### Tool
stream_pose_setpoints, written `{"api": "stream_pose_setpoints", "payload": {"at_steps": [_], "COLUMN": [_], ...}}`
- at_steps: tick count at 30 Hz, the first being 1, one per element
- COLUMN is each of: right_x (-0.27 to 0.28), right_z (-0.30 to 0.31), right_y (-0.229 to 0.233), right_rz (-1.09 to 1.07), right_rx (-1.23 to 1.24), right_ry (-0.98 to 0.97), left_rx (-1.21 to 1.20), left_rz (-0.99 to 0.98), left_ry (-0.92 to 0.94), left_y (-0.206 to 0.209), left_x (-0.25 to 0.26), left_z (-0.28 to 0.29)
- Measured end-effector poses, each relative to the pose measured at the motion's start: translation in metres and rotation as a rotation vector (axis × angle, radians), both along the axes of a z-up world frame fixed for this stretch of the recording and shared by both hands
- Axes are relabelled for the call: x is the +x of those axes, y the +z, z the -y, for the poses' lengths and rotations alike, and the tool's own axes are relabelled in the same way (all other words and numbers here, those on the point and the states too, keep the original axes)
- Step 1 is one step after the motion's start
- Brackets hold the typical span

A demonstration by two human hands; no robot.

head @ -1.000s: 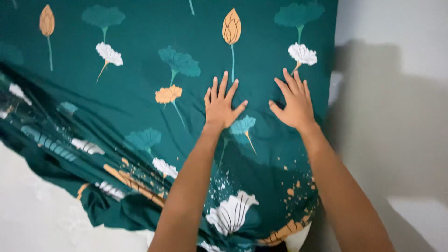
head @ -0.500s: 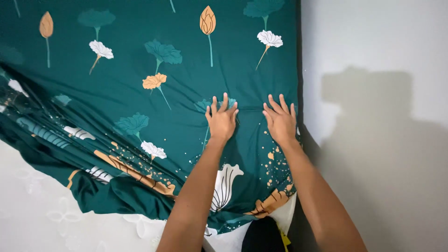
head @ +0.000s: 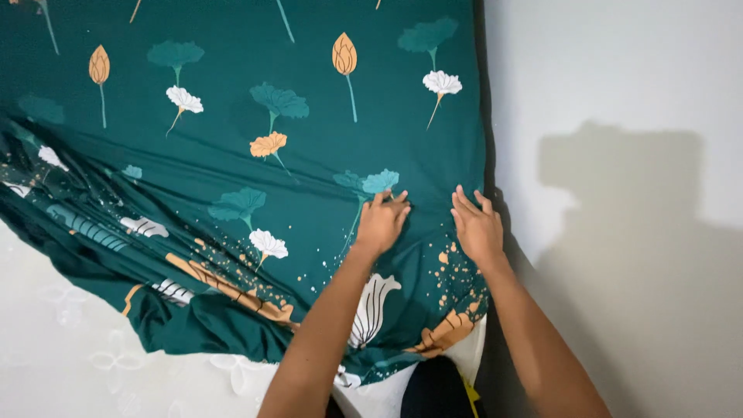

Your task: Straightening and tucking a bedsheet onto a mattress.

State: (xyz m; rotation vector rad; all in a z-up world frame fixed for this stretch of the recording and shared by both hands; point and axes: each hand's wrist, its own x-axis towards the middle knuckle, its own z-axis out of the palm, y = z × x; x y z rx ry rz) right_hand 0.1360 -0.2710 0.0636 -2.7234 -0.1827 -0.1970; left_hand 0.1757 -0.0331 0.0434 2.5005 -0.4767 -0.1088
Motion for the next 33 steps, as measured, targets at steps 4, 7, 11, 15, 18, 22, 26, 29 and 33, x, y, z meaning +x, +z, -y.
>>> {"api": "stream_pose_setpoints", "payload": {"at_steps": [4,7,11,15,18,22,26,29,33], "right_x": [0.006,-0.001,0.003,-0.001,-0.008,-0.009,-0.012,-0.013,-0.02], "right_z": [-0.004,-0.008,-0.014,-0.023,-0.037,-0.041,-0.042,-0.044,-0.036], "right_y": [-0.006,-0.003,-0.007,-0.013,0.008,-0.007,-0.027,-0.021,-0.013], "right_rz": [-0.114,-0.195,-0.251,-0.159,-0.122,-0.102,-0.121,-0.119,-0.078], "right_rx": [-0.036,-0.066,-0.041,-0.088,0.025,0.05,-0.03,0.007,0.133], "right_ry": [-0.028,-0.092,-0.105,-0.068,-0.066,0.014,0.033,0.035,0.126], "left_rx": [-0.084,0.039,0.15,0.163,0.255,0.297,0.274,0.232,0.133], "left_rz": [0.103,-0.038,0.148,0.109,-0.071,0.057,0.028,0.1,0.178], "left_ry": [-0.098,0.06,0.192,0.223,0.256,0.178,0.071,0.007,0.017], "left_y": [0.0,0.033,0.042,0.049,0.071,0.06,0.024,0.012,-0.014], "left_x": [0.015,0.009,0.01,0.014,0.014,0.018,0.014,-0.002,-0.03], "left_z": [-0.025,-0.038,-0.058,-0.078,-0.078,-0.075,-0.072,-0.067,-0.064]}}
